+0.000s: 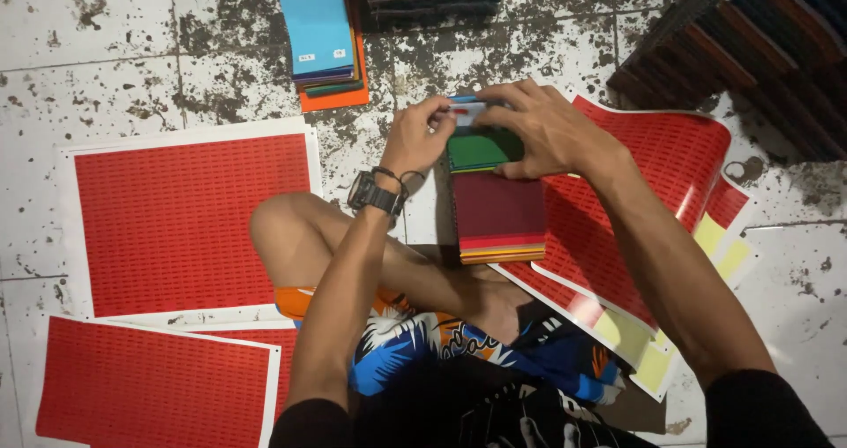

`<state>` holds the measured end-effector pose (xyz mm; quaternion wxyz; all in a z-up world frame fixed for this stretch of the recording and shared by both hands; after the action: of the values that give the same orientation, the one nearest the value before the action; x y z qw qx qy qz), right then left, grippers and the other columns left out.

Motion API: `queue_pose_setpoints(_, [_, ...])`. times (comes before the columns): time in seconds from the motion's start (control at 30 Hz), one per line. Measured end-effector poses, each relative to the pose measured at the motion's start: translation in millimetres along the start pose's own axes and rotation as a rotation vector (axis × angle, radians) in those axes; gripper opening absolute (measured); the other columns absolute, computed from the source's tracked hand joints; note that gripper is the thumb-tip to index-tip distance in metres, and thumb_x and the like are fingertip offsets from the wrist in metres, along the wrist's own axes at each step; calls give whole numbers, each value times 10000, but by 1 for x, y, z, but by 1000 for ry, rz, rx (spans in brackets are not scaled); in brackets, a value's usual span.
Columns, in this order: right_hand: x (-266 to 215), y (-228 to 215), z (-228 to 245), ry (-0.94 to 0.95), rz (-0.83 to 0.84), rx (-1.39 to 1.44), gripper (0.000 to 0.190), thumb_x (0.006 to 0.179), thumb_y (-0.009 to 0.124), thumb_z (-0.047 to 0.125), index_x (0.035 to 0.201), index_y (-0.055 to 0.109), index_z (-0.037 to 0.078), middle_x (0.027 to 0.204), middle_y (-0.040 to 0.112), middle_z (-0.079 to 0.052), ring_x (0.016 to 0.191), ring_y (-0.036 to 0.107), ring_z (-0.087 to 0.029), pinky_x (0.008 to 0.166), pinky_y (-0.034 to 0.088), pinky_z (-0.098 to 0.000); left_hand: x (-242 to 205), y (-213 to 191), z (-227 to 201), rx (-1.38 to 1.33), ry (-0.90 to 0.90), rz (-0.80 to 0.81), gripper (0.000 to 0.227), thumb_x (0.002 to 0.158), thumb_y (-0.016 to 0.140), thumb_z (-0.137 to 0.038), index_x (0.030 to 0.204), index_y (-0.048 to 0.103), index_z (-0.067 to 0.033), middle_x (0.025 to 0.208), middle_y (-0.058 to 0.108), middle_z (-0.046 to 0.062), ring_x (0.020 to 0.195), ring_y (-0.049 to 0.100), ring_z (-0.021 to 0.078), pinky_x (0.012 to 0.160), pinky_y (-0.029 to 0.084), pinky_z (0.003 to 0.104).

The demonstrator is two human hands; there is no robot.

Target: Peeling small red stickers from a sheet and applying them to the edges of various colored cards.

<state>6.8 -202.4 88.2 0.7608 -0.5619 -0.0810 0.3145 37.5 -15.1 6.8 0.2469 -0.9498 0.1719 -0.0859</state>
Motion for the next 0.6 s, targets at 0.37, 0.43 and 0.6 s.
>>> queue_pose_setpoints(0.37, [14, 8, -16, -1, -53, -32, 538, 799, 724, 302, 1308, 585, 192, 1414, 581, -63, 1289, 587, -350, 1017, 495, -591, -1, -15, -5, -171, -214, 113, 335, 937, 547, -245, 1201, 723, -136, 993, 764, 176, 992, 718, 357, 897, 553, 483])
queue_pose_setpoints(0.43, [13, 4, -11, 50, 7, -49, 545, 764, 762, 325, 1287, 645, 229, 1441, 576, -47, 1323, 564, -308, 1080, 457, -547, -2, -17, -15, -149, -245, 125, 356, 909, 589, -263, 1217, 709, -131, 1030, 765, 174, 1057, 705, 392, 942, 545, 501])
queue_pose_setpoints(0.6, [9, 7, -11, 37, -42, -65, 686, 736, 794, 391, 1372, 610, 213, 1518, 484, -55, 1406, 446, -333, 1112, 414, -569, -2, -13, -11, -164, -257, 115, 341, 920, 581, -264, 1211, 708, -139, 1055, 766, 161, 1083, 700, 393, 972, 538, 506])
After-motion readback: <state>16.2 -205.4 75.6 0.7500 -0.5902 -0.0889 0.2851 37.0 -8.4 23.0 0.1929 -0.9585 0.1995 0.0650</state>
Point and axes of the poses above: each hand's wrist, its own x-axis towards the middle knuckle, its own y-axis out of the palm, z = x × y, the point moved 4 cm from there along x, towards the middle knuckle
